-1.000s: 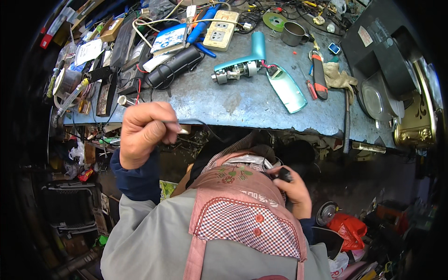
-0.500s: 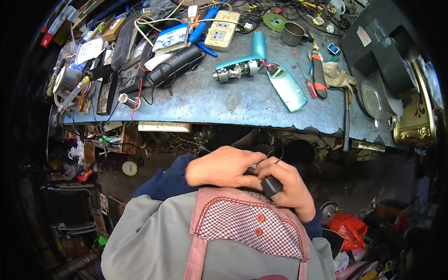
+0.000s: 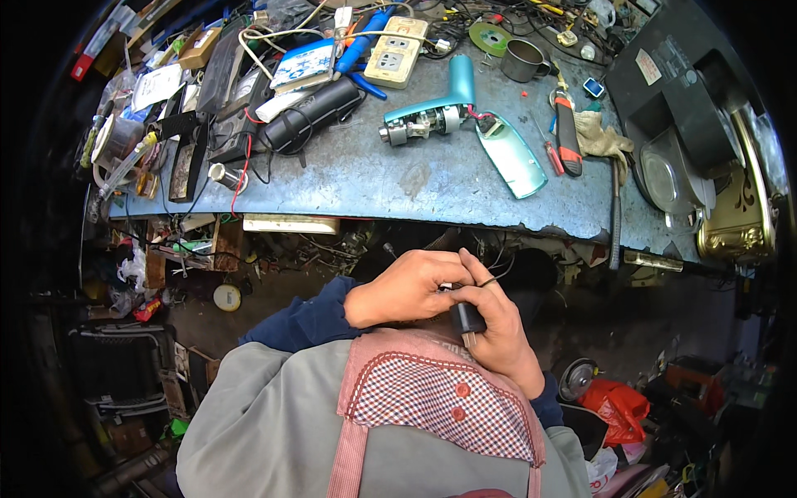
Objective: The person disassembles a teal hair dryer using a utility knife and a small screwdriver, then opens a drawer to retrieve a screwdriver. They separate the casing to expose the internal motor and wiring, then connect a power adapter to the internal wires to test the device.
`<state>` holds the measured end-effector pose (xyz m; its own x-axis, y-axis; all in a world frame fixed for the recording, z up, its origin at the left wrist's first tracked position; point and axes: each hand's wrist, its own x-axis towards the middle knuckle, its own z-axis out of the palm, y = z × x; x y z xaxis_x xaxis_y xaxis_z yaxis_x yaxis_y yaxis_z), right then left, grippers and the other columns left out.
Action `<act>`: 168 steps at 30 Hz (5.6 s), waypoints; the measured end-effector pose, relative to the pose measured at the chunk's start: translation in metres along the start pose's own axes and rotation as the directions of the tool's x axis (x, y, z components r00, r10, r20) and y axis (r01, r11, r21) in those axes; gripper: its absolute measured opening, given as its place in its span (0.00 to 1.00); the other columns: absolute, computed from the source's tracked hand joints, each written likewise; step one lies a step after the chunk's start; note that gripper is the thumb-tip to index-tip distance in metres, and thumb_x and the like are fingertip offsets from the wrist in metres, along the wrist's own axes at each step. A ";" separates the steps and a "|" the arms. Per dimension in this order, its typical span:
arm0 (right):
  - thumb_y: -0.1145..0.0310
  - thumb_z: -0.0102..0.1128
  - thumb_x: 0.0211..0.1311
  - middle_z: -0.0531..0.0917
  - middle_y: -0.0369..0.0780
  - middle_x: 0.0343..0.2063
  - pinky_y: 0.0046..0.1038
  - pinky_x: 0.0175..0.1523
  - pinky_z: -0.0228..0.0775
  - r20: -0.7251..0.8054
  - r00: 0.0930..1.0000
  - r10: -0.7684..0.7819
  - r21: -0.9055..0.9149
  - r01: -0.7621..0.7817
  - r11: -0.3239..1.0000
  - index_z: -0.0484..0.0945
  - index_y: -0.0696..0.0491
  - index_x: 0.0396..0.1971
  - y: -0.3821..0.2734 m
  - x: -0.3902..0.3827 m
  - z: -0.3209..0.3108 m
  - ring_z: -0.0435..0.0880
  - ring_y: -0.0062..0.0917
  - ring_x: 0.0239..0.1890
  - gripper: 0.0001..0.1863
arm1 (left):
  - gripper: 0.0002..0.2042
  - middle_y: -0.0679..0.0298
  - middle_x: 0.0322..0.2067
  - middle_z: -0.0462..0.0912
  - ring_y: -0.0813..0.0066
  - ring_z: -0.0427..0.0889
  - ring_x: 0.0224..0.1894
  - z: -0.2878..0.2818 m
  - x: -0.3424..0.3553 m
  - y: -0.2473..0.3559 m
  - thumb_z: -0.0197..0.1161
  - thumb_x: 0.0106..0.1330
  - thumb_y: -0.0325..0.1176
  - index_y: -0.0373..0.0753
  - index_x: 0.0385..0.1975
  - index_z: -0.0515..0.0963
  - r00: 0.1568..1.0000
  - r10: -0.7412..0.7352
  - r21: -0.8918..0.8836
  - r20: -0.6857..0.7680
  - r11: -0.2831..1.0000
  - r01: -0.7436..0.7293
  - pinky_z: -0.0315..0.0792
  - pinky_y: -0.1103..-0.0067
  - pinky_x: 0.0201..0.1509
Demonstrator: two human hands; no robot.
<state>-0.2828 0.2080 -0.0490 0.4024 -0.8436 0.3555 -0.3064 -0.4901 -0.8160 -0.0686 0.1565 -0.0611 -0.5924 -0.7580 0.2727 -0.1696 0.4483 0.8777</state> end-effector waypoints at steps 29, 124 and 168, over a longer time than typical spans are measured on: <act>0.74 0.76 0.69 0.90 0.36 0.39 0.18 0.28 0.75 -0.005 0.764 0.646 0.665 -0.480 0.572 0.81 0.56 0.45 0.007 0.005 0.002 0.82 0.11 0.25 0.12 | 0.08 0.57 0.42 0.77 0.73 0.72 0.42 -0.010 -0.001 -0.020 0.69 0.59 0.33 0.36 0.31 0.80 0.954 -0.279 -0.855 -0.112 0.516 0.051 0.68 0.78 0.53; 0.75 0.61 0.79 0.83 0.40 0.44 0.25 0.45 0.77 -0.989 0.088 -0.117 -0.133 -0.218 0.967 0.78 0.63 0.62 0.078 -0.048 -0.184 0.80 0.21 0.39 0.16 | 0.15 0.61 0.26 0.81 0.71 0.81 0.31 -0.060 0.061 0.060 0.58 0.85 0.42 0.35 0.46 0.83 0.836 -0.413 0.129 0.361 0.910 0.394 0.76 0.71 0.38; 0.66 0.73 0.71 0.88 0.37 0.40 0.31 0.43 0.88 -0.002 0.779 0.627 0.624 -0.489 0.609 0.86 0.57 0.46 0.126 0.301 -0.131 0.92 0.28 0.42 0.11 | 0.37 0.45 0.47 0.89 0.42 0.88 0.51 -0.129 0.178 0.010 0.80 0.54 0.39 0.33 0.65 0.77 0.938 -0.343 0.503 -0.060 0.801 0.325 0.80 0.58 0.56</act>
<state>-0.3131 -0.1359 0.0148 0.1198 -0.9648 -0.2340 0.1548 0.2510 -0.9555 -0.0740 -0.0350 0.0473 -0.4504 -0.8925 -0.0217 -0.7246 0.3513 0.5928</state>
